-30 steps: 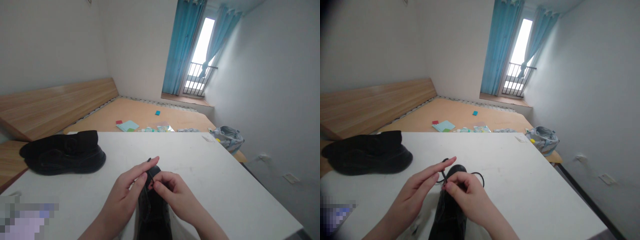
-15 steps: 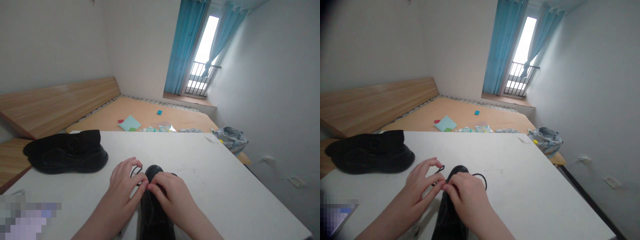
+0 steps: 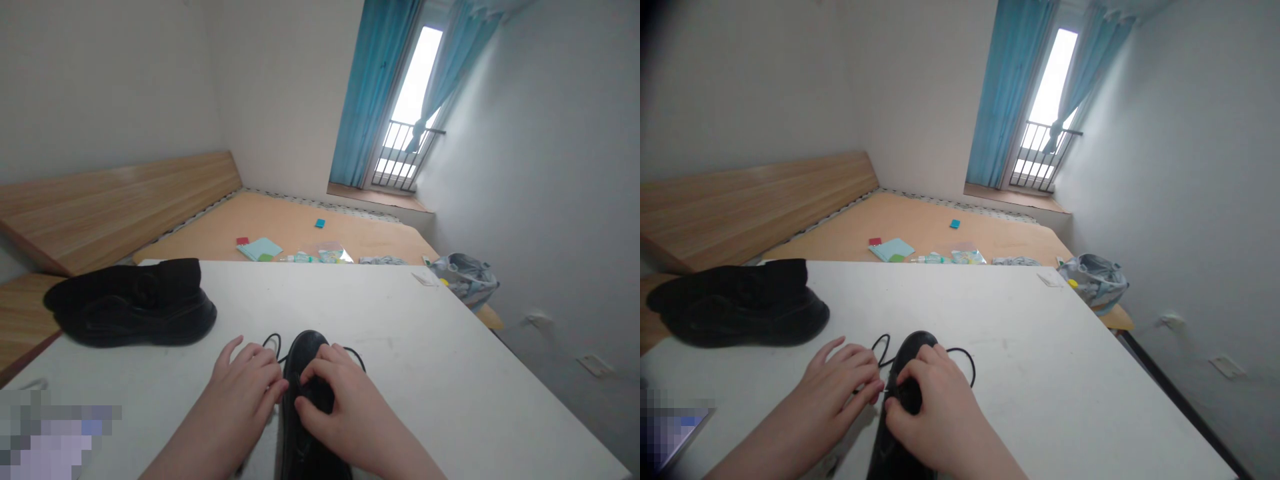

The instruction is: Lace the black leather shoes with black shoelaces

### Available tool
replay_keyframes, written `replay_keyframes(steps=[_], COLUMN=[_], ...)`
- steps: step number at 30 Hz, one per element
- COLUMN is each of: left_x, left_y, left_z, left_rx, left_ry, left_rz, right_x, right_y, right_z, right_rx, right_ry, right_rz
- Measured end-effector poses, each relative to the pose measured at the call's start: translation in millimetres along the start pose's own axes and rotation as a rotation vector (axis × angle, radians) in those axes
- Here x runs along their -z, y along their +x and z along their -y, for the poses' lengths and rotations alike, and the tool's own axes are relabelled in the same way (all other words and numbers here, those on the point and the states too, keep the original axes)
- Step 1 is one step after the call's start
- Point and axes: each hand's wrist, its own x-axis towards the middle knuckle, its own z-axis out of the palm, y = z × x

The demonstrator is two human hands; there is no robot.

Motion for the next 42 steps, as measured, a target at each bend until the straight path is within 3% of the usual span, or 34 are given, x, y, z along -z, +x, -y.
replay_keyframes(steps=[8,14,18,21,25,32,38,42], left_x=[4.5,-0.6,-0.5,2.6,4.0,3.9,5.2,5.1], left_y=[3,1,0,0,-2,-5,-7,-8], left_z=[-11,-9,-11,-15,-21,-27,-32,-33], left_rx=[0.068,0.066,0.087,0.000,-0.112,-0.131,-0.236,-0.232], left_ry=[0.003,-0.023,-0.151,-0.290,-0.415,-0.525,-0.572,-0.616], left_rz=[0.152,0.130,-0.019,-0.161,-0.255,-0.462,-0.634,-0.672], right_x=[3,-3,-3,0,4,5,-5,-7], right_y=[2,9,8,6,4,-8,-7,-5], right_z=[-5,0,-5,-9,-3,6,8,13], right_rx=[0.077,0.043,0.040,-0.023,-0.039,-0.083,-0.064,-0.060], right_ry=[-0.024,-0.119,-0.051,0.139,0.425,0.598,0.782,0.896], right_rz=[0.081,0.078,0.025,-0.065,-0.102,-0.128,-0.274,-0.216])
